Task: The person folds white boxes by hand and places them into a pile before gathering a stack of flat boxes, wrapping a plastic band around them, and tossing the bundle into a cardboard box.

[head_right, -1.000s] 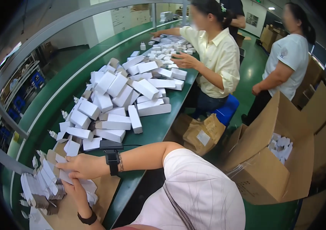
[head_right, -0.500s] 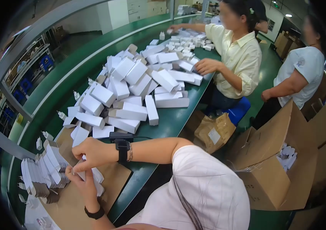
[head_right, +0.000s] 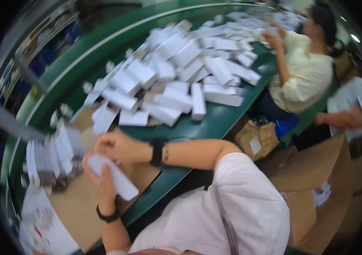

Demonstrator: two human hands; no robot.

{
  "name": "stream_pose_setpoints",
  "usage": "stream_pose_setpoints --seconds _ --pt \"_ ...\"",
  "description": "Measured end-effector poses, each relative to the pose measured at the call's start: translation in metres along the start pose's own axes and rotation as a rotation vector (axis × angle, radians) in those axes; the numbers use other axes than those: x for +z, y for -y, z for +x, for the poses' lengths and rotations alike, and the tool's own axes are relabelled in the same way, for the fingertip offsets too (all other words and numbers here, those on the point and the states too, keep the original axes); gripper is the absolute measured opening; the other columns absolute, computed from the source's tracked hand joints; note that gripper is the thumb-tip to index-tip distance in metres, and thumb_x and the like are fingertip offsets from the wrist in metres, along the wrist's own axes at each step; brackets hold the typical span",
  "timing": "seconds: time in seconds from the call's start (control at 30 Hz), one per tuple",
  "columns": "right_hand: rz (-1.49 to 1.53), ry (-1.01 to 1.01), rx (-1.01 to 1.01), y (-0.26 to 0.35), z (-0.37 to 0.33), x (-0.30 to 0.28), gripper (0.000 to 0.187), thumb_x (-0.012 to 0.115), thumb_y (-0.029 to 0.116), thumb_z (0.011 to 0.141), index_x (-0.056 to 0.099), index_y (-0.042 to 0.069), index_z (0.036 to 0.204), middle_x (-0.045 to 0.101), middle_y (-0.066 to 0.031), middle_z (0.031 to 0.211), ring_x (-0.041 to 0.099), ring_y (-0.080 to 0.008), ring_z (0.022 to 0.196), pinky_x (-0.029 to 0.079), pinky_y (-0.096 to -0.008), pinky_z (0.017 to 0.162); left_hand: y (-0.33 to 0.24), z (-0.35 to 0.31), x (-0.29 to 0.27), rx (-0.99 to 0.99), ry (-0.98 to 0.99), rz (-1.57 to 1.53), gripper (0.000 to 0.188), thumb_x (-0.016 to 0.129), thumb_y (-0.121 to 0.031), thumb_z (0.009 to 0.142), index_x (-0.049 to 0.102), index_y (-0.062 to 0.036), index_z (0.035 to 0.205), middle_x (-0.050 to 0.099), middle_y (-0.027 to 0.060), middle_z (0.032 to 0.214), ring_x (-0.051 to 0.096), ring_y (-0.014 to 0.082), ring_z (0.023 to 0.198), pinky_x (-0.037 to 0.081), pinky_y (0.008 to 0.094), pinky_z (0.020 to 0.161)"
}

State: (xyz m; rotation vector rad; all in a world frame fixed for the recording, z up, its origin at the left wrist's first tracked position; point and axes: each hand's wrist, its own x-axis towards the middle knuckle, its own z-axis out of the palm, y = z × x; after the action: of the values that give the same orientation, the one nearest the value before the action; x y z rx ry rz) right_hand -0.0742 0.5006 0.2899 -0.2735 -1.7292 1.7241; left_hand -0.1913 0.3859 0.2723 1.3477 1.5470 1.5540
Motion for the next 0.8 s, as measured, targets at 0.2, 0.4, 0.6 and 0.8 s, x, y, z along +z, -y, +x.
stream_pose_setpoints --seconds 0.2,0.4,0.6,0.8 --pt "-0.128 -0.141 -0.259 0.013 -0.012 -0.009 0.020 0.052 0.004 0.088 0.052 0.002 0.108 0.061 -0.0032 0.089 0.056 -0.0105 0.091 0.045 -0.0252 0.081 -0.036 0.018 0.010 -0.183 0.189 -0.472 0.060 0.054 -0.015 0.089 0.013 -0.0106 0.132 0.052 0.0096 0.100 0.054 0.0132 0.082 0.046 0.0266 0.069" --pt "-0.151 0.046 -0.044 0.037 0.001 -0.035 0.028 0.055 0.016 0.088 0.062 -0.003 0.107 0.062 -0.0137 0.108 0.058 -0.0182 0.099 0.043 -0.0276 0.087 -0.026 0.028 0.009 -0.206 0.235 -0.351 0.069 0.057 -0.019 0.087 0.005 -0.0076 0.131 0.056 0.0161 0.101 0.057 0.0167 0.082 0.046 0.0289 0.071" --pt "-0.230 0.039 0.064 0.041 0.003 -0.035 0.027 0.056 0.009 0.084 0.062 0.000 0.109 0.065 -0.0098 0.102 0.060 -0.0113 0.088 0.047 -0.0228 0.078 -0.024 0.026 0.003 -0.060 0.294 -0.098 0.077 0.063 -0.026 0.082 0.006 -0.0057 0.130 0.056 0.0229 0.101 0.059 0.0262 0.089 0.046 0.0334 0.077" --pt "-0.308 0.101 0.044 0.034 0.001 -0.041 0.028 0.056 0.011 0.086 0.061 -0.001 0.111 0.064 -0.0100 0.106 0.060 -0.0132 0.092 0.046 -0.0253 0.082 -0.025 0.027 0.007 -0.051 0.237 -0.135 0.072 0.061 -0.025 0.084 0.009 -0.0059 0.129 0.055 0.0216 0.102 0.058 0.0245 0.092 0.046 0.0333 0.078"
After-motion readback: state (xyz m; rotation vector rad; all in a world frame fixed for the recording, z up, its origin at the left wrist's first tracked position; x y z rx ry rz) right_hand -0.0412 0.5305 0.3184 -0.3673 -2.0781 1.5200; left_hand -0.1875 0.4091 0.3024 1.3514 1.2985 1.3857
